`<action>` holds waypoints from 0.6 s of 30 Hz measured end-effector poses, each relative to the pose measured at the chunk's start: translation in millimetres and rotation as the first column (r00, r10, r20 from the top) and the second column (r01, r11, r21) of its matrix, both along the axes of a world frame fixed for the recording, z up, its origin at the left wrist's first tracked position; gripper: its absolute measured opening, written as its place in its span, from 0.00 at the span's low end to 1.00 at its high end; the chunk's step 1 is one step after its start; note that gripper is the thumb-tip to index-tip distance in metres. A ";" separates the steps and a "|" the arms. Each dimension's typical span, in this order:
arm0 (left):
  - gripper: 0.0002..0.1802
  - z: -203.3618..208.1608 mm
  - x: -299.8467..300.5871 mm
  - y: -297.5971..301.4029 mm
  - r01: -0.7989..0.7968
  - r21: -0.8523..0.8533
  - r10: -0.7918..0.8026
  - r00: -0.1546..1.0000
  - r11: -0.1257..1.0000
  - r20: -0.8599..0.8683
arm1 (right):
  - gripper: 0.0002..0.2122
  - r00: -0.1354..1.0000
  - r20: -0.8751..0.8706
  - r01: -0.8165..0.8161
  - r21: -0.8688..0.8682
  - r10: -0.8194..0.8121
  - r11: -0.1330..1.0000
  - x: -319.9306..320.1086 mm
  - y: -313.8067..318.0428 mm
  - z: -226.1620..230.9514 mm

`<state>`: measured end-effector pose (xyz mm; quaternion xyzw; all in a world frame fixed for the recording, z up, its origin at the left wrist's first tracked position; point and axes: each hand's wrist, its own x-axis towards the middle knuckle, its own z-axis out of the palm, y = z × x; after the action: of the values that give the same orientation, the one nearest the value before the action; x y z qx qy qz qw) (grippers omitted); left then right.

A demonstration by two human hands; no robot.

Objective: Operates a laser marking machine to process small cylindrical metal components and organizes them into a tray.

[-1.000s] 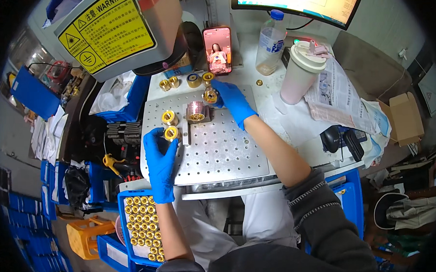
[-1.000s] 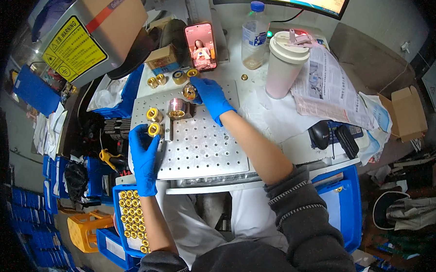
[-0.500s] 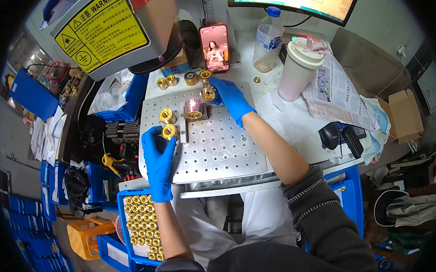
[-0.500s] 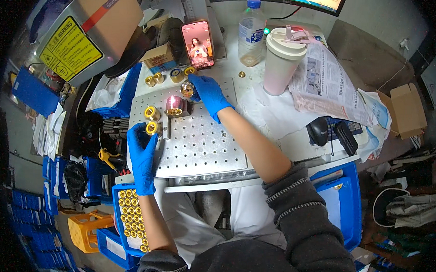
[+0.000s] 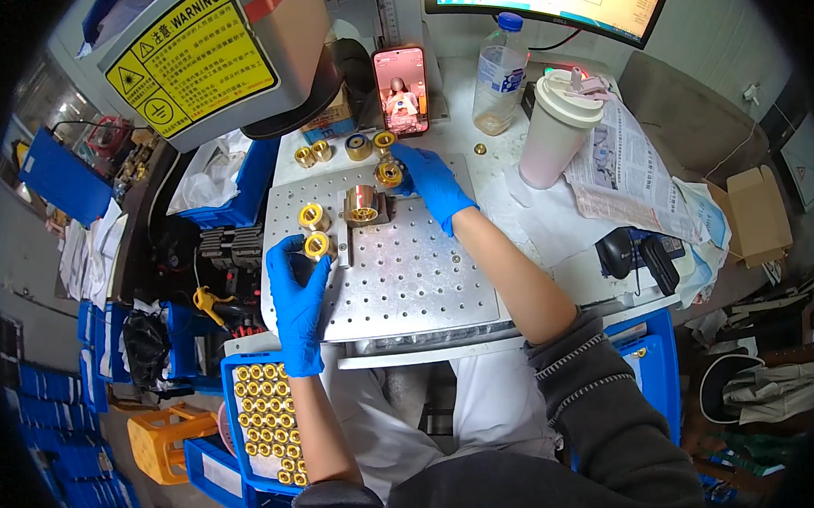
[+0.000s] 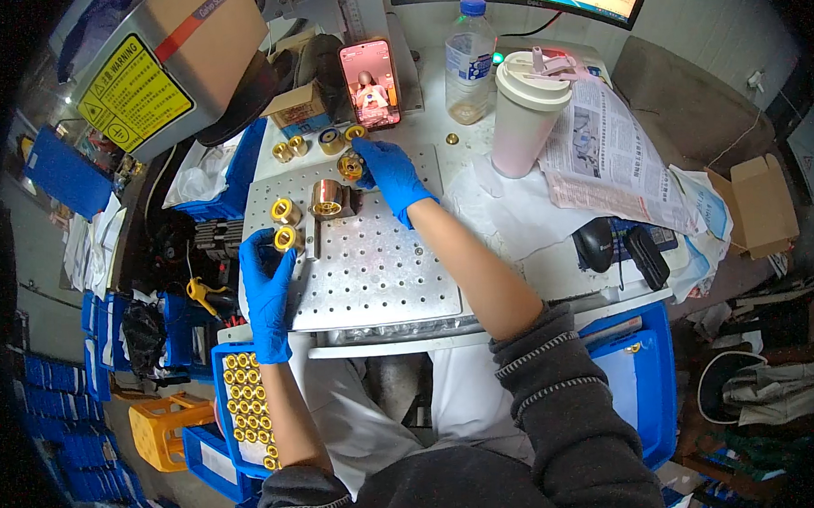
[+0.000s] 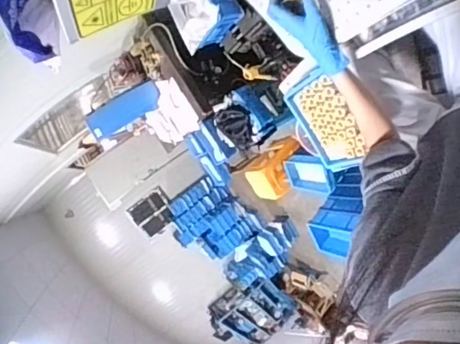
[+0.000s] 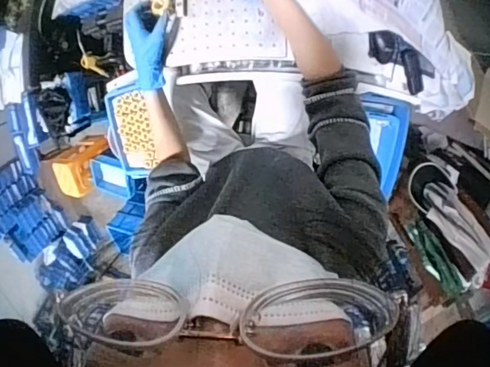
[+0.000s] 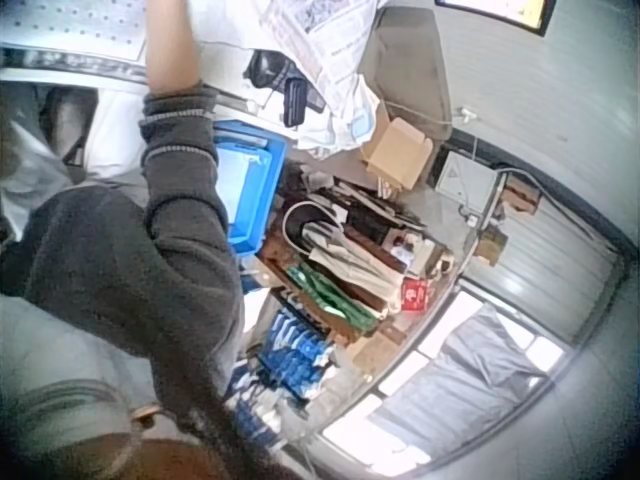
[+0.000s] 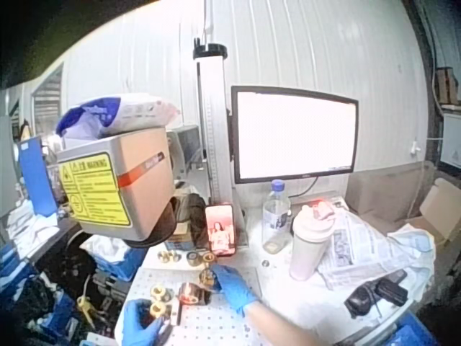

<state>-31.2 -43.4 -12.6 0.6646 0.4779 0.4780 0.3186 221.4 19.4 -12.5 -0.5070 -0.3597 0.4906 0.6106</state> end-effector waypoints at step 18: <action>0.34 42.1 35.0 80.8 0.437 0.242 -0.187 0.733 0.866 -0.654 | 0.18 0.995 -0.085 -0.053 0.091 0.061 0.994 -3.7 4.9 -0.4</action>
<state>3.7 37.4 29.5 0.9029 0.3314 0.2588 0.0889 217.8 24.3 -12.9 -0.4470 -0.3682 0.5133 0.6333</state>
